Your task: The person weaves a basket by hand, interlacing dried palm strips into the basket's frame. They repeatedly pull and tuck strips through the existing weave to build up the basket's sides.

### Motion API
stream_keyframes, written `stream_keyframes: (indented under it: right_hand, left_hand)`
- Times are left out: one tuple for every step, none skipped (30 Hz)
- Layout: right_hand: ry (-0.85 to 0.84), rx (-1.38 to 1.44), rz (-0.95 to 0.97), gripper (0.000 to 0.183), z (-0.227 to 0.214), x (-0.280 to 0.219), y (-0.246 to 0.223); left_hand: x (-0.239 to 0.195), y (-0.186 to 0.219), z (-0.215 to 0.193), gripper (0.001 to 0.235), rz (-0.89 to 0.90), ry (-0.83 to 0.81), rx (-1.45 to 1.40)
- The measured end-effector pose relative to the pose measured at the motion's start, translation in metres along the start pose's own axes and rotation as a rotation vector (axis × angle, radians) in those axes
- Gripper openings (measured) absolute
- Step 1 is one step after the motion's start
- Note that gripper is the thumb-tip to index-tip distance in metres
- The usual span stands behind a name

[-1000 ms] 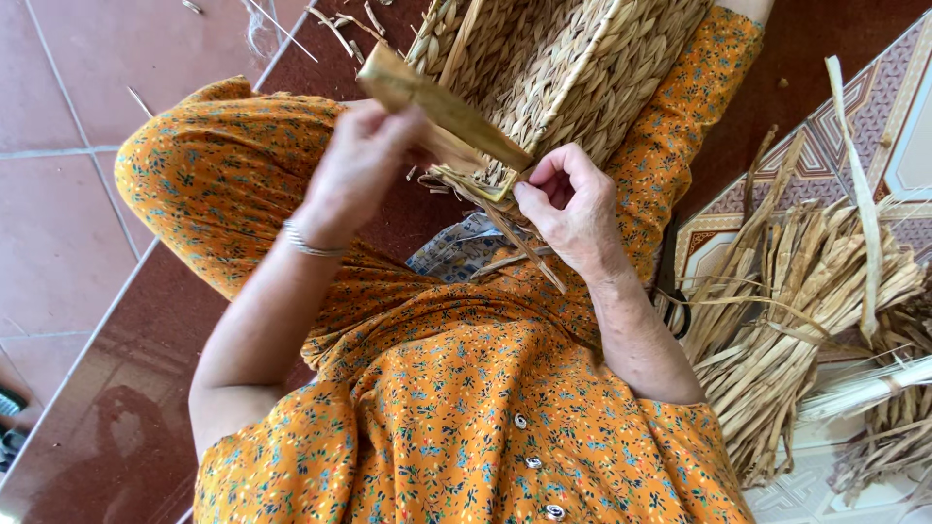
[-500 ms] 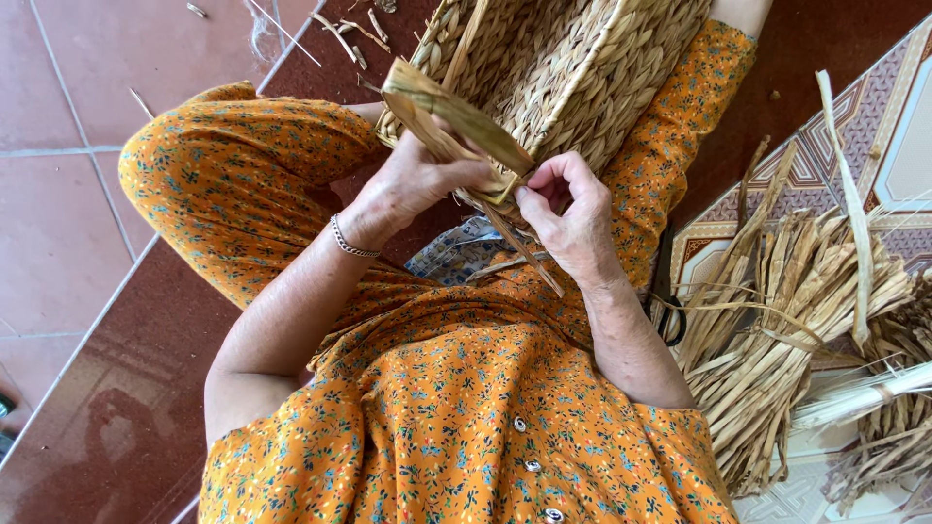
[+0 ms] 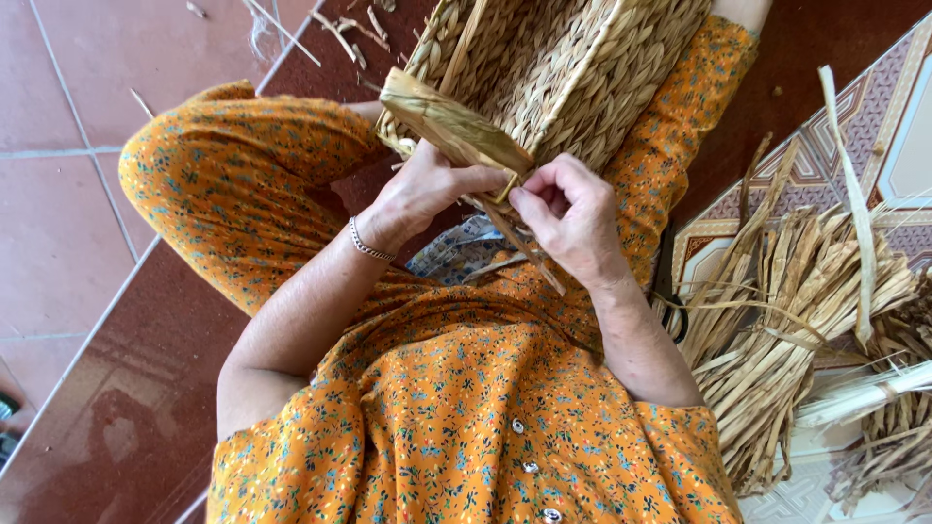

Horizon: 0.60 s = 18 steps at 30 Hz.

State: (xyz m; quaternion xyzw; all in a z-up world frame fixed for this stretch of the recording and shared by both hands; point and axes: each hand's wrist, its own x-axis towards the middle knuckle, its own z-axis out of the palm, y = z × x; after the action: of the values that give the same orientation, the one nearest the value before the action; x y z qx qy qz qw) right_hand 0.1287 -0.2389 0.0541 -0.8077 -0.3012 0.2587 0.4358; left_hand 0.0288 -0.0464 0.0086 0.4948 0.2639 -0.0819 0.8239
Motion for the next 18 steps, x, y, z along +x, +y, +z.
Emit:
stream_keyframes:
  right_hand:
    - [-0.007,0.035,-0.006,0.014,0.0,0.002,0.001]
    - [-0.013,0.07,-0.013,0.014,-0.001,0.003,0.004]
    - [-0.022,0.105,-0.015,0.015,-0.002,0.001,0.006]
    - [-0.033,0.18,0.031,0.013,-0.003,-0.002,0.009]
    - [-0.045,0.253,0.071,0.011,-0.006,-0.004,0.012]
    - [-0.058,0.326,0.112,0.009,-0.008,-0.007,0.014]
    - [-0.052,0.401,0.12,0.008,-0.011,-0.012,0.017]
    - [-0.046,0.476,0.128,0.007,-0.015,-0.017,0.02]
    - [-0.039,0.551,0.142,0.006,-0.019,-0.026,0.023]
    - [-0.043,0.626,0.166,0.008,-0.026,-0.034,0.027]
    - [-0.044,0.703,0.189,0.01,-0.035,-0.042,0.031]
    - [-0.046,0.779,0.213,0.012,-0.047,-0.053,0.036]
    - [-0.082,0.785,0.227,0.013,-0.06,-0.062,0.04]
    - [-0.119,0.792,0.241,0.014,-0.074,-0.074,0.044]
    - [-0.138,0.735,0.246,0.014,-0.088,-0.088,0.05]
    - [-0.156,0.678,0.251,0.015,-0.102,-0.104,0.056]
    - [-0.178,0.672,0.286,0.015,-0.115,-0.123,0.061]
    - [-0.199,0.666,0.321,0.015,-0.127,-0.141,0.068]
  left_hand:
    - [0.001,0.001,-0.001,0.038,0.002,-0.008,-0.009]
    - [0.002,0.001,-0.003,0.039,0.003,-0.015,-0.018]
    - [0.002,0.001,-0.004,0.039,0.0,-0.023,-0.029]
    - [0.001,-0.001,-0.003,0.041,-0.024,-0.043,-0.005]
    - [0.002,-0.001,-0.003,0.044,-0.044,-0.062,0.018]
    - [0.004,0.0,-0.004,0.046,-0.063,-0.081,0.041]
    - [0.005,0.0,-0.003,0.049,-0.034,-0.11,0.004]
    - [0.006,0.0,-0.004,0.052,-0.006,-0.138,-0.032]
    - [0.006,-0.001,-0.004,0.056,0.018,-0.168,-0.071]
    - [0.006,-0.002,-0.005,0.057,0.008,-0.163,-0.05]
    - [0.006,-0.002,-0.007,0.059,-0.003,-0.16,-0.028]
    - [0.006,-0.002,-0.007,0.06,-0.014,-0.158,-0.006]
    - [0.007,-0.001,-0.008,0.059,-0.023,-0.179,-0.055]
    - [0.008,-0.001,-0.008,0.058,-0.033,-0.2,-0.104]
    - [0.01,0.0,-0.008,0.057,-0.042,-0.221,-0.152]
    - [0.011,0.0,-0.008,0.056,-0.034,-0.202,-0.086]
    - [0.009,-0.002,-0.007,0.056,-0.029,-0.183,-0.021]
    - [0.009,-0.004,-0.007,0.055,-0.024,-0.163,0.043]
